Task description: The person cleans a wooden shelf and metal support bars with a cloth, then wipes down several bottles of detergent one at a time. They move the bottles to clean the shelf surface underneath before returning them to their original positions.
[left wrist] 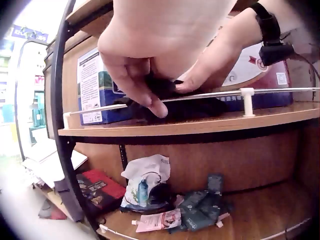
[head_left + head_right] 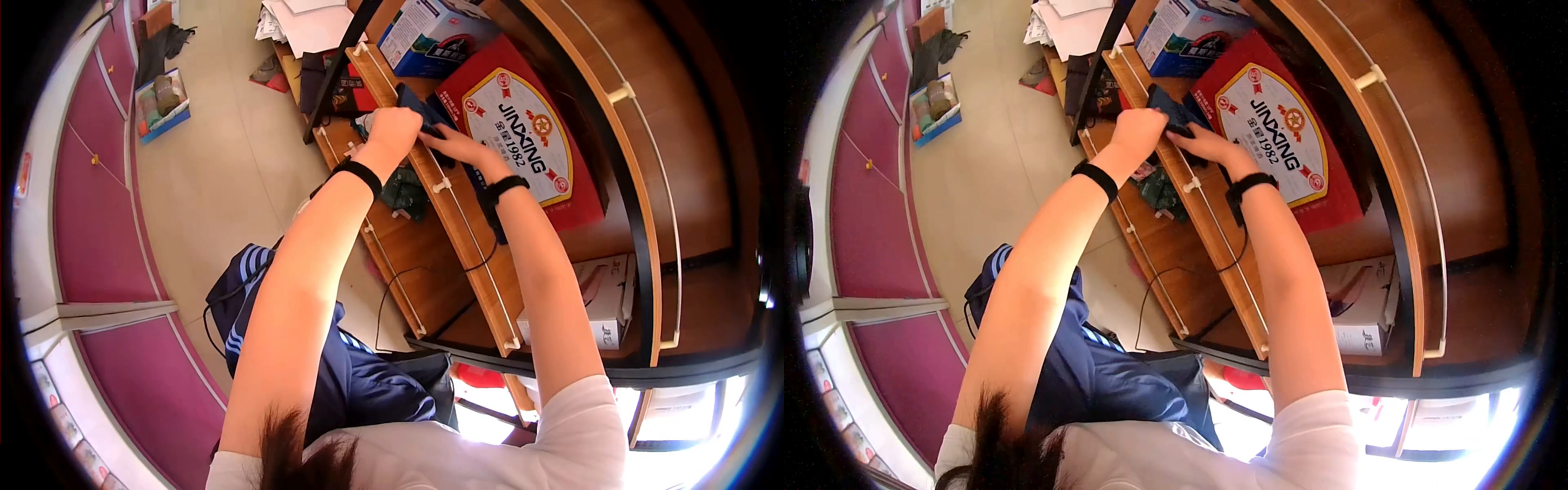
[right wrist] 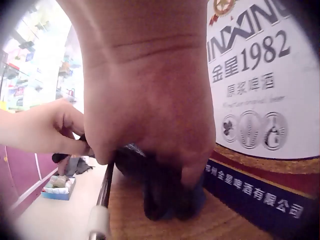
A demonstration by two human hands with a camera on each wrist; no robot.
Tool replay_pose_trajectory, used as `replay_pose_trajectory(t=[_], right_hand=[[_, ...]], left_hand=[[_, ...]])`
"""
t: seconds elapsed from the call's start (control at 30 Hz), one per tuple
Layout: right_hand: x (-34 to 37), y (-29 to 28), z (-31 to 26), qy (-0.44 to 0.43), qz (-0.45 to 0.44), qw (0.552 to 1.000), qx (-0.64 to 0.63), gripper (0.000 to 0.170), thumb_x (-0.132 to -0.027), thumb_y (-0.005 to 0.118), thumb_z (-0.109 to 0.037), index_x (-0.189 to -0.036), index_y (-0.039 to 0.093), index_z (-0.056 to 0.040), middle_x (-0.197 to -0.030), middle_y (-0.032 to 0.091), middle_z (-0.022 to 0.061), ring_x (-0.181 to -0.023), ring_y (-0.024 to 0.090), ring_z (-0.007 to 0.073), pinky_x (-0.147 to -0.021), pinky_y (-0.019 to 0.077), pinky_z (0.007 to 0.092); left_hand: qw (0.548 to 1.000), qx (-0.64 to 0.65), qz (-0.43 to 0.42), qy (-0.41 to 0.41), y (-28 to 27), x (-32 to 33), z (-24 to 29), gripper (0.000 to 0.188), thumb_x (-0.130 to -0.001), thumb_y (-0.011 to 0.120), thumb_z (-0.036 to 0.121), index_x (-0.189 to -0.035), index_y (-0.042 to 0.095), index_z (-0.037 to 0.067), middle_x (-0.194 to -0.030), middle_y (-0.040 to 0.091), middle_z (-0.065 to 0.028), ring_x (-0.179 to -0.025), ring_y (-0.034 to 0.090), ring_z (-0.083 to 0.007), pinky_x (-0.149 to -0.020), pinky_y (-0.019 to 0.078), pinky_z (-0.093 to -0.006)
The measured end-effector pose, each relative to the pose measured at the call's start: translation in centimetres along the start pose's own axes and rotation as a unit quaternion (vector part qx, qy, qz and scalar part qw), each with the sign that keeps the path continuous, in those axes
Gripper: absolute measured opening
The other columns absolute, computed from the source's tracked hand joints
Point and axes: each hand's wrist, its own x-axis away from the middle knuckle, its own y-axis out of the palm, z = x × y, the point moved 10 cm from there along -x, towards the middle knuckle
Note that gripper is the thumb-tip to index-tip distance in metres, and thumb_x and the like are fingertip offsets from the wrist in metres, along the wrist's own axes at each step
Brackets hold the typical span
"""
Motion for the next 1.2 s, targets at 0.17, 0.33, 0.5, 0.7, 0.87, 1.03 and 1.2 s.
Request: replay_pose_trajectory(t=[0.17, 0.33, 0.5, 0.7, 0.87, 1.03, 1.2], right_hand=[[7.2, 1.2, 2.0, 0.037, -0.018, 0.999, 0.029, 0.093, -0.095, 0.052, -0.073, -0.146, 0.046, 0.0038, -0.138, 0.059, 0.0246, -0.128, 0.056, 0.0324, -0.106, 0.0430, 0.0391], [12.2, 2.1, 4.7, 0.068, -0.044, 0.997, 0.019, 0.099, -0.096, 0.049, -0.073, -0.154, 0.037, 0.0054, -0.153, 0.047, 0.0270, -0.143, 0.045, 0.0345, -0.115, 0.0367, 0.0399], [13.0, 2.7, 6.2, 0.098, -0.084, 0.991, 0.025, 0.105, -0.094, 0.049, -0.075, -0.158, 0.028, 0.0050, -0.160, 0.037, 0.0271, -0.149, 0.036, 0.0354, -0.119, 0.0323, 0.0406], [12.4, 3.3, 6.4, 0.112, -0.047, 0.992, -0.044, 0.081, -0.100, 0.056, -0.057, -0.158, 0.036, -0.0030, -0.158, 0.044, 0.0202, -0.147, 0.041, 0.0276, -0.119, 0.0321, 0.0368], [10.3, 3.1, 6.2, 0.070, -0.058, 0.994, -0.061, 0.100, -0.094, 0.054, -0.070, -0.156, 0.033, 0.0052, -0.158, 0.040, 0.0267, -0.145, 0.043, 0.0347, -0.117, 0.0355, 0.0402], [8.0, 1.0, 4.2, 0.091, -0.058, 0.994, 0.028, 0.109, -0.089, 0.054, -0.077, -0.155, 0.034, 0.0076, -0.156, 0.042, 0.0277, -0.144, 0.044, 0.0354, -0.115, 0.0388, 0.0411], [6.4, 2.0, 2.7, 0.105, -0.087, 0.991, -0.012, 0.124, -0.083, 0.050, -0.086, -0.161, 0.017, 0.0039, -0.167, 0.021, 0.0251, -0.156, 0.020, 0.0331, -0.125, 0.0204, 0.0421]], left_hand=[[0.995, 0.002, -0.055, 0.079, -1.1, 2.2, 6.5, 0.008, -0.081, 0.069, 0.010, -0.077, 0.077, 0.010, -0.079, 0.075, -0.0106, -0.077, 0.075, -0.0274, -0.065, 0.0596, -0.0390], [0.991, -0.004, -0.081, 0.103, -0.6, 4.4, 12.5, 0.009, -0.080, 0.072, 0.013, -0.075, 0.079, 0.012, -0.077, 0.076, -0.0075, -0.078, 0.076, -0.0243, -0.063, 0.0584, -0.0362], [0.990, -0.015, -0.109, 0.087, 0.5, 5.4, 13.9, 0.007, -0.083, 0.072, 0.011, -0.083, 0.078, 0.011, -0.084, 0.077, -0.0065, -0.082, 0.076, -0.0220, -0.064, 0.0576, -0.0334], [0.995, -0.029, -0.059, 0.075, 0.8, 5.3, 13.4, 0.012, -0.082, 0.071, 0.010, -0.092, 0.074, 0.006, -0.088, 0.075, -0.0099, -0.079, 0.075, -0.0218, -0.059, 0.0579, -0.0317], [0.995, -0.053, 0.046, 0.073, 0.2, 5.6, 12.7, 0.018, -0.081, 0.071, 0.011, -0.098, 0.072, 0.004, -0.091, 0.073, -0.0112, -0.079, 0.074, -0.0207, -0.057, 0.0574, -0.0300], [0.999, -0.040, 0.001, 0.025, 0.1, 3.9, 9.6, 0.018, -0.083, 0.070, 0.012, -0.100, 0.070, 0.004, -0.092, 0.073, -0.0106, -0.074, 0.075, -0.0225, -0.056, 0.0572, -0.0315], [0.999, -0.040, -0.019, 0.001, 0.3, 2.9, 6.6, 0.018, -0.085, 0.068, 0.012, -0.102, 0.070, 0.005, -0.101, 0.075, -0.0103, -0.078, 0.077, -0.0246, -0.059, 0.0593, -0.0340]])
